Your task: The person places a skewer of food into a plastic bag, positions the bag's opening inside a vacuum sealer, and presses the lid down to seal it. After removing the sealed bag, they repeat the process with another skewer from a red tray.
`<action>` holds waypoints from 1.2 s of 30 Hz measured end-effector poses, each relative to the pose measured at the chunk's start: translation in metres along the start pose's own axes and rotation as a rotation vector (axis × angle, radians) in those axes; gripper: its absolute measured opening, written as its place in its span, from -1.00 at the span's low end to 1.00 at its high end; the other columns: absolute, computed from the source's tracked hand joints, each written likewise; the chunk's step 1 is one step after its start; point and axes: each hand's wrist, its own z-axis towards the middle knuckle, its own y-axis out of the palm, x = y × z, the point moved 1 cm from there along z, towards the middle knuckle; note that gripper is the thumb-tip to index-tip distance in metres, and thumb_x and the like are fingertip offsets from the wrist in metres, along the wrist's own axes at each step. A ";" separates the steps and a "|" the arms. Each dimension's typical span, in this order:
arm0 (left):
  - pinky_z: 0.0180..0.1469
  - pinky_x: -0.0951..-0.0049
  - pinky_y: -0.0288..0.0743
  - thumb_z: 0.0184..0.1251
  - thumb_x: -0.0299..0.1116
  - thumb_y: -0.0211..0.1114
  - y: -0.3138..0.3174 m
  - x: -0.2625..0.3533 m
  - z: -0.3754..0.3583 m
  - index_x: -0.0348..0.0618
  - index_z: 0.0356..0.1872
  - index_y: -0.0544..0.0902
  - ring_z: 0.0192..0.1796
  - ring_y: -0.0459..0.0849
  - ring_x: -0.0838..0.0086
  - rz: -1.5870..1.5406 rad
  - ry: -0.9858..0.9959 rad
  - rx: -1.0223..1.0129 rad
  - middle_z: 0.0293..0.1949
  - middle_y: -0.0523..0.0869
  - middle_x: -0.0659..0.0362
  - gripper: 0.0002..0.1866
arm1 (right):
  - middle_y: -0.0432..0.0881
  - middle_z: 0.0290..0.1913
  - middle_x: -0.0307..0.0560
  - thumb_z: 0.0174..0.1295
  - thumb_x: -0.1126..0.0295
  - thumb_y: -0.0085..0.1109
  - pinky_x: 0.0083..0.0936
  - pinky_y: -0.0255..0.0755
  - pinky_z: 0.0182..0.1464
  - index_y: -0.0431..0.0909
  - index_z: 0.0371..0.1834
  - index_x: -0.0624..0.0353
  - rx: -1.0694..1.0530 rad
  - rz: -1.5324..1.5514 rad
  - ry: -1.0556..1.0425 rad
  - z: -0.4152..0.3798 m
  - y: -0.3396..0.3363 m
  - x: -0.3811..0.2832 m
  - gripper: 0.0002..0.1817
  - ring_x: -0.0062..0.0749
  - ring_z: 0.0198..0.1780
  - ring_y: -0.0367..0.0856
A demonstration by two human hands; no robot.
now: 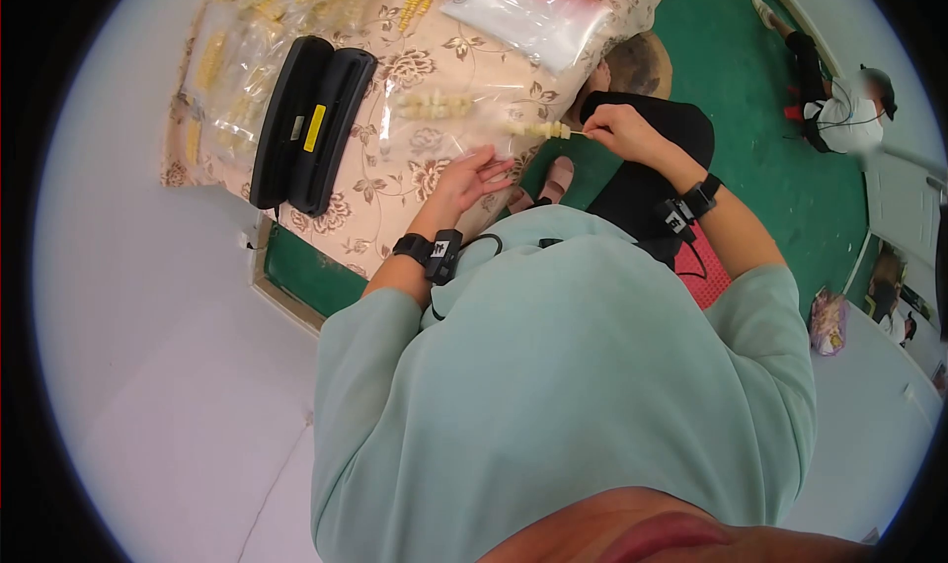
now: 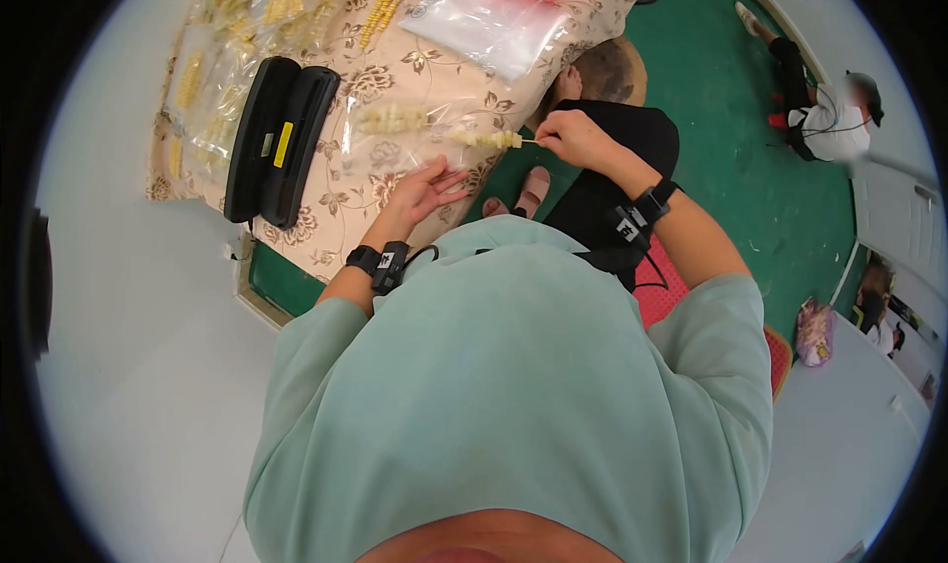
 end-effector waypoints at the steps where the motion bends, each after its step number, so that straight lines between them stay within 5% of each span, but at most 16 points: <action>1: 0.11 -0.11 0.53 0.36 -0.32 0.26 -0.001 0.000 0.000 -0.13 -0.19 0.52 0.14 0.59 0.15 -0.007 0.004 0.001 -0.11 0.62 0.08 -0.85 | 0.61 -0.38 0.03 0.05 0.46 0.21 -0.29 0.48 -0.21 0.65 -0.37 0.25 0.002 -0.001 -0.002 0.007 0.006 0.000 -0.88 -0.07 -0.29 0.60; 36: 0.07 -0.08 0.54 0.33 -0.23 0.30 -0.004 -0.001 0.006 -0.10 -0.15 0.51 0.10 0.63 0.18 -0.034 -0.057 0.012 -0.12 0.64 0.11 -0.77 | 0.67 -0.26 0.06 0.09 0.31 0.25 -0.26 0.49 -0.15 0.70 -0.28 0.13 0.063 0.170 -0.191 0.132 0.123 -0.024 -0.81 0.02 -0.23 0.62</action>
